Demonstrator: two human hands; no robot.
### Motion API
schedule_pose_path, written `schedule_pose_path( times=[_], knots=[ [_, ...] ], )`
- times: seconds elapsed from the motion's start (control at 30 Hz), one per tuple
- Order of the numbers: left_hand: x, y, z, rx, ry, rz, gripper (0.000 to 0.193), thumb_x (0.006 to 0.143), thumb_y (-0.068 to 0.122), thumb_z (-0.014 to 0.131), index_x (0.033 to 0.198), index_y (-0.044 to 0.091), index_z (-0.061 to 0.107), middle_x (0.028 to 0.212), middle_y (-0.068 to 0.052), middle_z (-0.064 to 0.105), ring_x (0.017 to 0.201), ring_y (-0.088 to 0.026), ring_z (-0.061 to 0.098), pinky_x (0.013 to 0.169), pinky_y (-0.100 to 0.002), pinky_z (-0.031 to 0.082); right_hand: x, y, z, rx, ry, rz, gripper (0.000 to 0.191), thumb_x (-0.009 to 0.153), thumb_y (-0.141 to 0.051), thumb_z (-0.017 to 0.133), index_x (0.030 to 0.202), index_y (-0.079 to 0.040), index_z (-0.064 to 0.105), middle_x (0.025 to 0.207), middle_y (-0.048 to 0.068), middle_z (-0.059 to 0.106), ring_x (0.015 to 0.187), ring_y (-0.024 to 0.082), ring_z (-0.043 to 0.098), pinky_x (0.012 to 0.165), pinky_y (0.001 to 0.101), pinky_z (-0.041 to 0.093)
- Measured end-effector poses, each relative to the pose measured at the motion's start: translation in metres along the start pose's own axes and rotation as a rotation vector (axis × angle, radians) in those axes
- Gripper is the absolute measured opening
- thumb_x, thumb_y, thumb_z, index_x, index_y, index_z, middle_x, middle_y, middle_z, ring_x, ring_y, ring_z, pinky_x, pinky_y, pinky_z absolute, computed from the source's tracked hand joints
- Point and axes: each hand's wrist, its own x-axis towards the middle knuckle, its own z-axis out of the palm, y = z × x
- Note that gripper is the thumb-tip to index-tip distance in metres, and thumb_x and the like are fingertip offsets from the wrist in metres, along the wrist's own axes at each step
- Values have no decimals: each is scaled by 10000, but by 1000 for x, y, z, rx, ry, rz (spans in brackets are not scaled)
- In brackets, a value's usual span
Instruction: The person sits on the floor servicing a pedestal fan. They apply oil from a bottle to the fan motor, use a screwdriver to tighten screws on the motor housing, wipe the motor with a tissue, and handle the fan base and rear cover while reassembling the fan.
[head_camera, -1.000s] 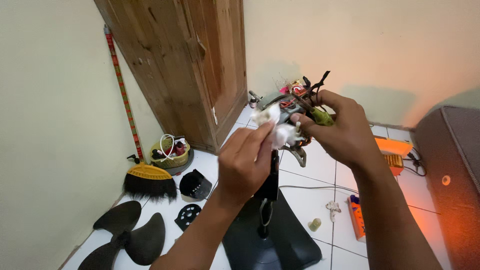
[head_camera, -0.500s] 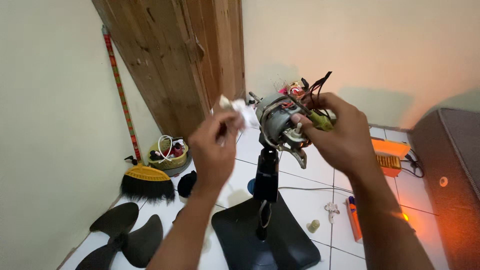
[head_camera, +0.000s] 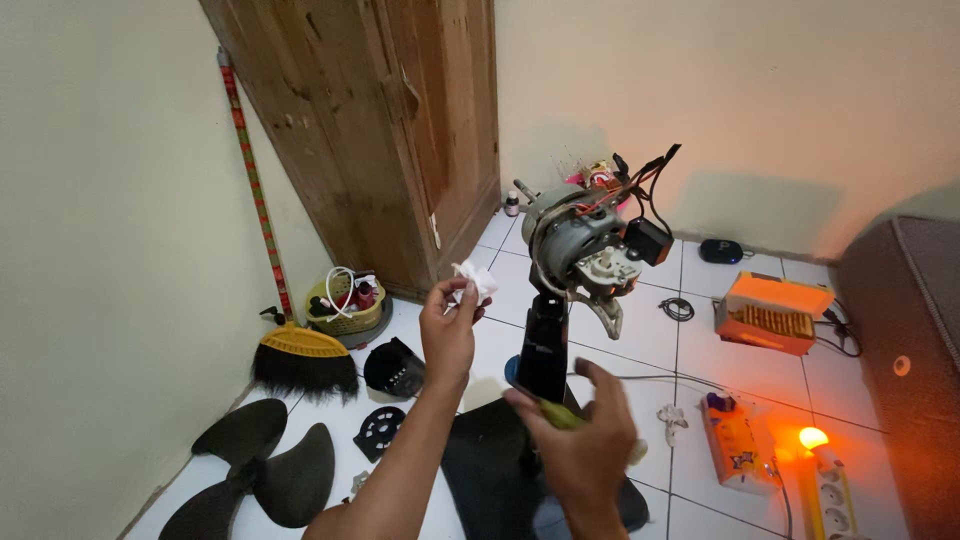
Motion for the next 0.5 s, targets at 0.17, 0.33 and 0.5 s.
schedule_pose_path(
  times=[0.17, 0.33, 0.5],
  knots=[
    [-4, 39, 4, 90, -74, 298, 140, 1025, 114, 662, 1110, 12, 619, 1032, -94, 678, 933, -126, 696, 826, -273, 583, 9, 9, 27, -199, -34, -96, 702, 592, -402, 971, 1136, -49, 701, 961, 116, 740, 784, 280, 745, 687, 407, 575],
    [-21, 110, 13, 271, -135, 650, 103, 1032, 48, 692, 1075, 6, 608, 1073, -56, 570, 940, -101, 646, 812, -249, 573, 47, 21, 4, -108, -232, -273, 733, 529, -321, 954, 1168, -61, 707, 944, 122, 767, 829, 242, 754, 721, 372, 582],
    [-45, 167, 21, 421, -229, 882, 127, 1023, 24, 698, 1122, 5, 622, 1216, -74, 567, 1056, -112, 662, 895, -251, 634, 98, 51, -12, 197, -761, -163, 549, 660, -149, 866, 1179, -42, 723, 819, 58, 797, 764, 111, 706, 750, 286, 593]
  ],
)
